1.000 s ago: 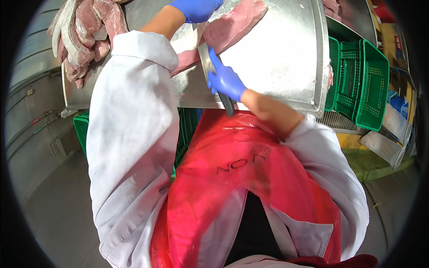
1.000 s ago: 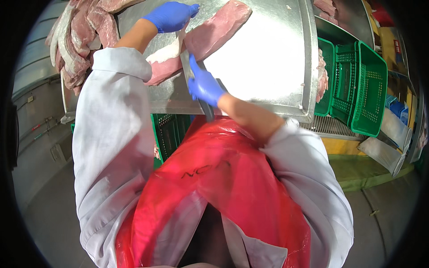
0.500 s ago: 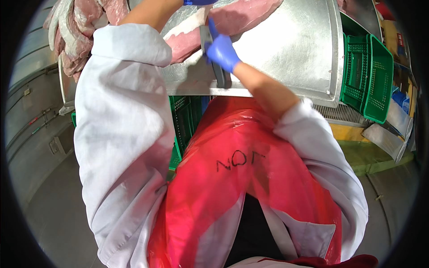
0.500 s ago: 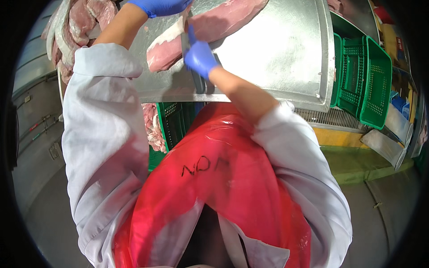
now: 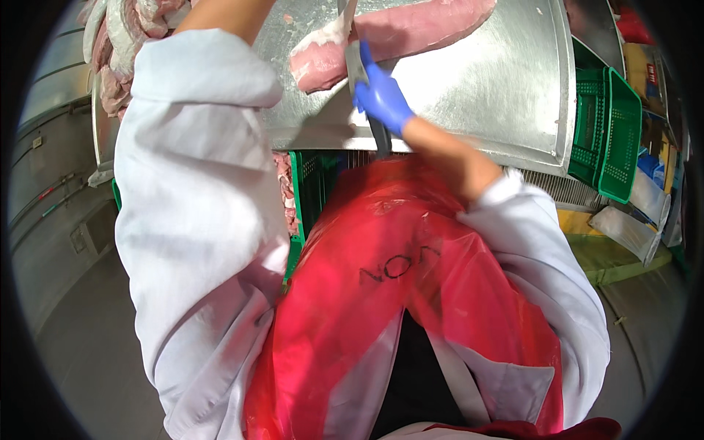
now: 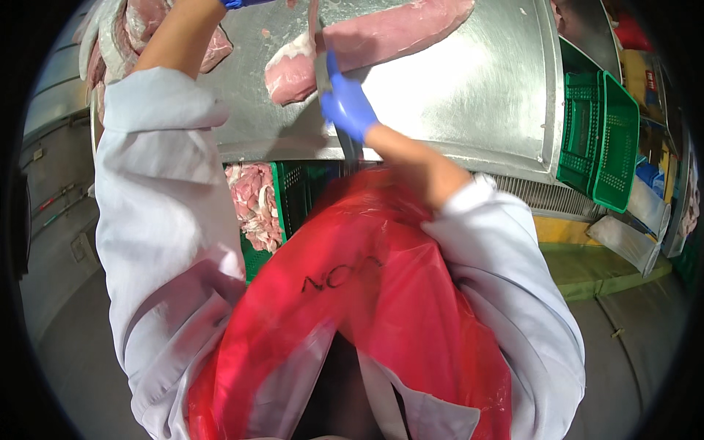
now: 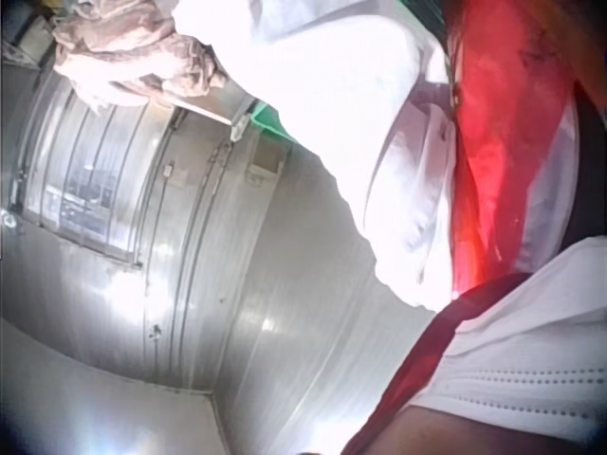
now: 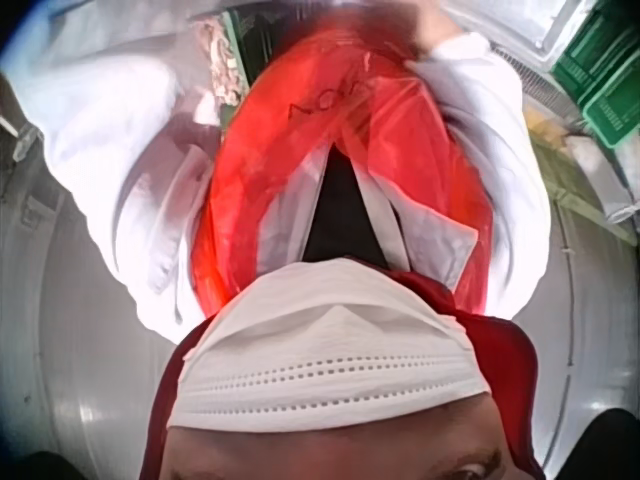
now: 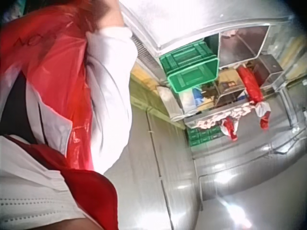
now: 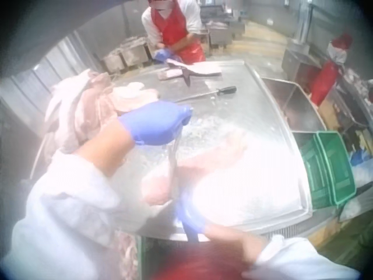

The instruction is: The person trims fat and connective tissue from large cuts of raw meat using a knife on a stainless steel table. They repeatedly reposition the meat, slice off unwanted portions, and place the trimmed pieces into green crates below the table.

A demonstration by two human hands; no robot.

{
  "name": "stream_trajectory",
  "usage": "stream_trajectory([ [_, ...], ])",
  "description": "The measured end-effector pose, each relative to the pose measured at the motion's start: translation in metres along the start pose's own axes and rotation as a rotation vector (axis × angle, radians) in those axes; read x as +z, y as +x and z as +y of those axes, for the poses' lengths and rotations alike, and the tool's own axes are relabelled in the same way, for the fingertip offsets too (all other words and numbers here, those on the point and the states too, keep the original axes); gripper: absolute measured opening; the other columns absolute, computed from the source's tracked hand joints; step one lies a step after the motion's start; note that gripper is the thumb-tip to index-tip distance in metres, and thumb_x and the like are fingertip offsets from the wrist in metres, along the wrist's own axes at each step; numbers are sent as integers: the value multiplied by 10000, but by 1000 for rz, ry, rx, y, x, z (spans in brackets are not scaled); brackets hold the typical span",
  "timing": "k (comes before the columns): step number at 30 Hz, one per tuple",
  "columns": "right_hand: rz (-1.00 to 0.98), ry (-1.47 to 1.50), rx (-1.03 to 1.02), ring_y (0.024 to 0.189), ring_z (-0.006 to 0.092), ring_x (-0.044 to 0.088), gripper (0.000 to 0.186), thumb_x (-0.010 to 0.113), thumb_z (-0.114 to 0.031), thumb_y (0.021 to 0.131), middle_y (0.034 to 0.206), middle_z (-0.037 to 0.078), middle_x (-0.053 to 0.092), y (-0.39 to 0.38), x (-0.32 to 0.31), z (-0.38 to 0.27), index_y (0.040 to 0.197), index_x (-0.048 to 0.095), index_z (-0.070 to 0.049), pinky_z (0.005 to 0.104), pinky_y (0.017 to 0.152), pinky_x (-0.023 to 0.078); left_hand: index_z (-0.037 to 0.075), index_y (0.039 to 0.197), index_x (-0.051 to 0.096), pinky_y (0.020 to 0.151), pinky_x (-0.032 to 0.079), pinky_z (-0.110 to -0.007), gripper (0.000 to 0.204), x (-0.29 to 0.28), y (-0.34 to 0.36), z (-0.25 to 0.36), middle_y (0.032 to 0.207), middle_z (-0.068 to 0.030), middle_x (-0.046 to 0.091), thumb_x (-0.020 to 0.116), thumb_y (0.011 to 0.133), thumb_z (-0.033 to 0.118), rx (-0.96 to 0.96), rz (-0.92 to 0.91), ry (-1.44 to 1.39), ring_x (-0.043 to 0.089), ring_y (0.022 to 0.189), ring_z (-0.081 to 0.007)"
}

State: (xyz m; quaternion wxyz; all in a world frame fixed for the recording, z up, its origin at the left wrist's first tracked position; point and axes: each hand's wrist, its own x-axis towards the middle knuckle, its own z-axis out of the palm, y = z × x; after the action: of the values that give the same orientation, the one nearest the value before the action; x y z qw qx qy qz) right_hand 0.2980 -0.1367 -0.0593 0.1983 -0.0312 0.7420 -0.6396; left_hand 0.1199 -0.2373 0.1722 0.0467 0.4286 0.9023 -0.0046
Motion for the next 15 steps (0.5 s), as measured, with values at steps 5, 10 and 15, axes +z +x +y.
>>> stream_trajectory([
  [5, 3, 85, 116, 596, 192, 663, 824, 509, -58, 973, 836, 158, 692, -7, 15, -3, 1667, 91, -213, 349, 602, 587, 46, 1020, 605, 762, 512, -501, 137, -9, -32, 2, 869, -223, 672, 521, 925, 99, 65, 140, -28, 658, 844, -434],
  [10, 130, -68, -32, 633, 208, 674, 839, 539, -26, 932, 885, 163, 698, 47, 23, -8, 1661, 143, -154, 341, 613, 586, 35, 1011, 601, 763, 513, -485, 129, -28, -43, -1, 887, -212, 672, 508, 941, 91, 12, 202, -10, 656, 846, -415],
  [15, -65, -37, 55, 626, 238, 674, 834, 495, -45, 947, 812, 172, 681, -21, 43, -18, 1663, 87, -167, 369, 594, 579, 9, 970, 594, 771, 514, -470, 138, -49, -71, -21, 870, -198, 651, 474, 961, 76, 110, 398, 60, 639, 823, -392],
])
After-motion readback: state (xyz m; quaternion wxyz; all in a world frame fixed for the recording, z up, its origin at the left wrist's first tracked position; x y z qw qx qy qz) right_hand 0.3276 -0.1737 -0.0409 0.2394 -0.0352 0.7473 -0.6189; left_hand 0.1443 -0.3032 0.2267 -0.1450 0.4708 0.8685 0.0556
